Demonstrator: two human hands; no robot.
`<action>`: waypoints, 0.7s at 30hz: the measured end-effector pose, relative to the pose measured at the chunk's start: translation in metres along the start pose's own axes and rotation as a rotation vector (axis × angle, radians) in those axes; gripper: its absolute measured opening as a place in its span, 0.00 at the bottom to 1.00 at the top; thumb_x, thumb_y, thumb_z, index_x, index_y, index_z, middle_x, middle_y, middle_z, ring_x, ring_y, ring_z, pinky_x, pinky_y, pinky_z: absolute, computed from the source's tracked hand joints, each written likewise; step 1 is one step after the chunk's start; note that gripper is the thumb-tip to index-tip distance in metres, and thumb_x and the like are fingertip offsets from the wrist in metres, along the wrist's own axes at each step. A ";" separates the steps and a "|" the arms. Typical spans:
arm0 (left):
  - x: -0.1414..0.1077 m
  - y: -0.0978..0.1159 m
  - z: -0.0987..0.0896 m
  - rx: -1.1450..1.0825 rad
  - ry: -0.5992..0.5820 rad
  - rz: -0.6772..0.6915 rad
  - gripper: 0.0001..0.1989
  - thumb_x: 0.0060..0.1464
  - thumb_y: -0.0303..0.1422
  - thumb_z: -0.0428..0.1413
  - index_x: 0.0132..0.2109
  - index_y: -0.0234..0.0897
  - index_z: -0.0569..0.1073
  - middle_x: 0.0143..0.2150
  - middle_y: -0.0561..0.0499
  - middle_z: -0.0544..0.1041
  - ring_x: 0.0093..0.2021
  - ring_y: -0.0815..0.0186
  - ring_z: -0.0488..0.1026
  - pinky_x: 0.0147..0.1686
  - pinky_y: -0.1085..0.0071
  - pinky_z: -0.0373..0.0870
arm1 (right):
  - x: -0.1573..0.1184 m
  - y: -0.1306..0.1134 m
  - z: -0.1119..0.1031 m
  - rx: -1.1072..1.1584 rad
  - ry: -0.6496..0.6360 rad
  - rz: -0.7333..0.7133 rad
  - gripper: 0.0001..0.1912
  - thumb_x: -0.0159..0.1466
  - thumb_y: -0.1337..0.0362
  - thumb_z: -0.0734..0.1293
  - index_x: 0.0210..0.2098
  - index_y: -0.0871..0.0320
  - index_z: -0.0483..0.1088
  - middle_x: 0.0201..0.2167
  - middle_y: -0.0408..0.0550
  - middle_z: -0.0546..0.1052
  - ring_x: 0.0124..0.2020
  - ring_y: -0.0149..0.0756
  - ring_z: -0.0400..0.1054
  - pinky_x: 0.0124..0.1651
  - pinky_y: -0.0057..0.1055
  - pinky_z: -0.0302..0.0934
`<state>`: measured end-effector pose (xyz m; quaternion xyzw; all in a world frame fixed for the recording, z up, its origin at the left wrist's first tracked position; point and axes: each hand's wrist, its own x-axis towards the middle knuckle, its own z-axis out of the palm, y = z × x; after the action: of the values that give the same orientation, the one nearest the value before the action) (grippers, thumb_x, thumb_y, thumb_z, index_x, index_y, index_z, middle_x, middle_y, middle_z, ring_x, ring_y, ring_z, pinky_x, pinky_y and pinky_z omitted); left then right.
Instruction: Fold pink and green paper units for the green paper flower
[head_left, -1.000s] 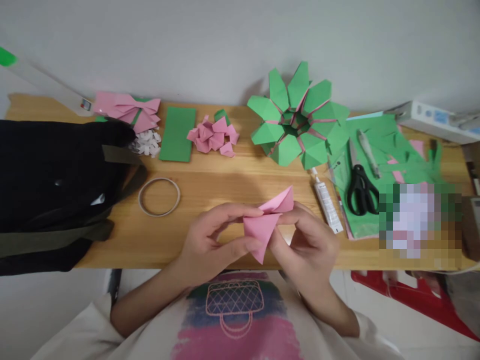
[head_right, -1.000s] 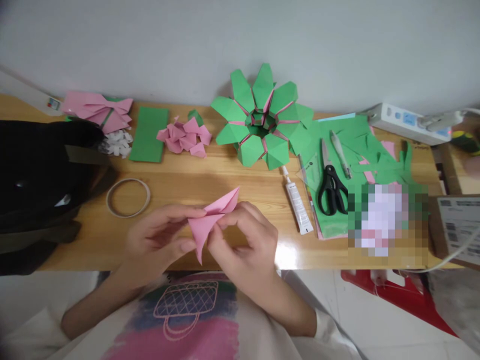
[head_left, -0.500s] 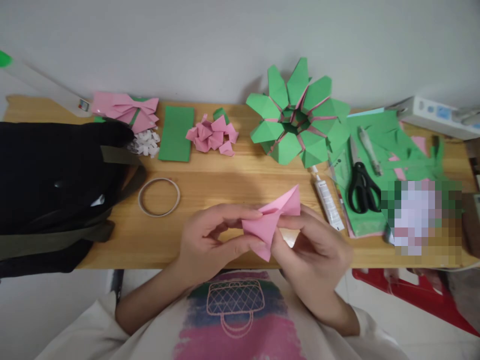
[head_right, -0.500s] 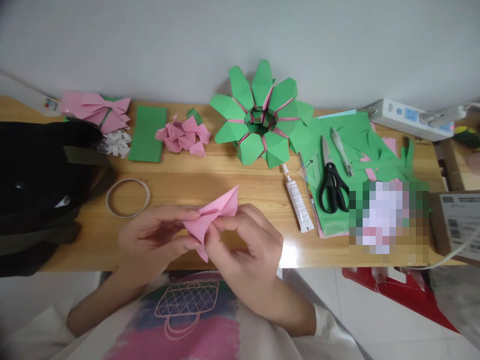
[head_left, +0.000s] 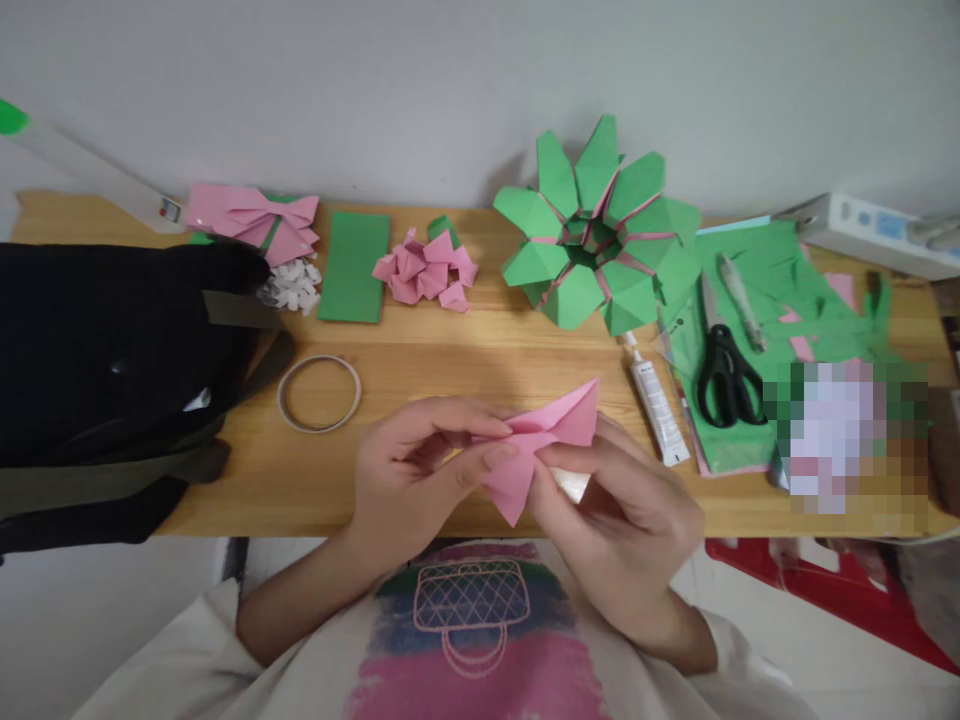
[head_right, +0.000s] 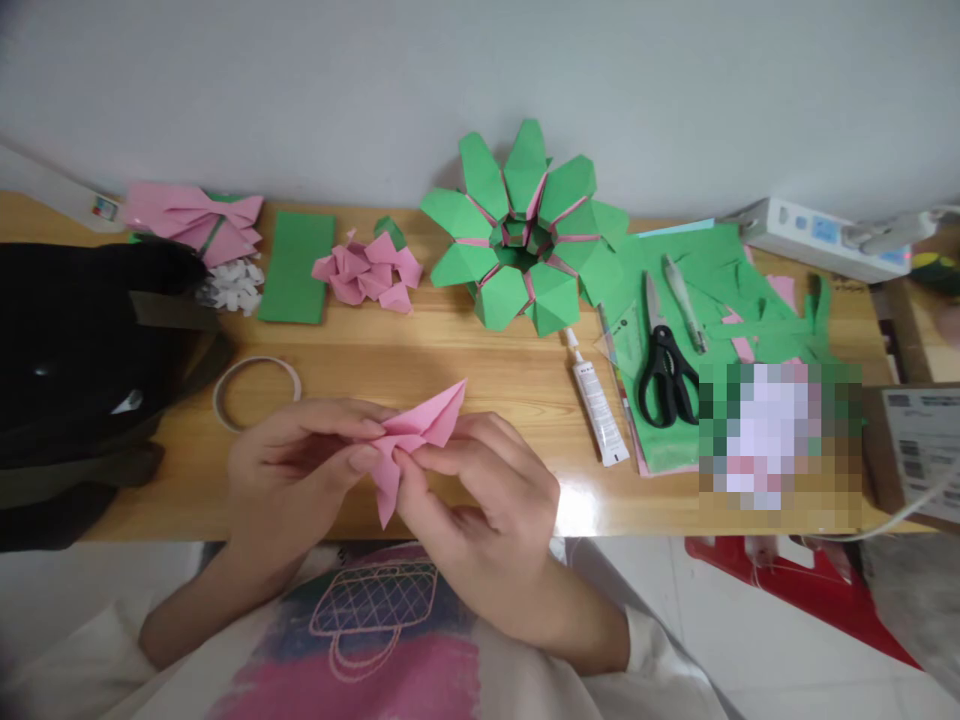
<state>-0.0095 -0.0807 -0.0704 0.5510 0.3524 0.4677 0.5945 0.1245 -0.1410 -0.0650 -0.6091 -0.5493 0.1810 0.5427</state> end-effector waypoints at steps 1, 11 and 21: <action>0.000 0.000 0.000 0.001 0.005 -0.002 0.04 0.53 0.31 0.66 0.37 0.46 0.82 0.35 0.56 0.84 0.36 0.70 0.82 0.36 0.77 0.81 | 0.000 0.000 0.000 0.003 0.004 -0.011 0.06 0.59 0.72 0.71 0.31 0.53 0.73 0.26 0.41 0.78 0.27 0.31 0.72 0.29 0.30 0.68; -0.002 0.002 0.003 0.068 0.068 -0.057 0.10 0.51 0.26 0.66 0.37 0.48 0.82 0.32 0.59 0.83 0.31 0.72 0.79 0.30 0.79 0.78 | -0.001 0.003 0.000 -0.010 -0.015 -0.068 0.10 0.58 0.75 0.70 0.33 0.54 0.72 0.28 0.39 0.78 0.29 0.30 0.72 0.31 0.30 0.67; 0.011 -0.002 -0.003 0.001 0.096 -0.205 0.08 0.47 0.24 0.66 0.32 0.44 0.82 0.29 0.56 0.83 0.28 0.69 0.79 0.27 0.77 0.77 | 0.007 0.018 -0.017 0.173 0.077 0.180 0.06 0.66 0.64 0.67 0.43 0.51 0.73 0.32 0.43 0.75 0.33 0.32 0.70 0.35 0.29 0.67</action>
<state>-0.0089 -0.0691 -0.0716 0.4893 0.4353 0.4304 0.6212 0.1494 -0.1393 -0.0714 -0.6135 -0.4535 0.2522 0.5953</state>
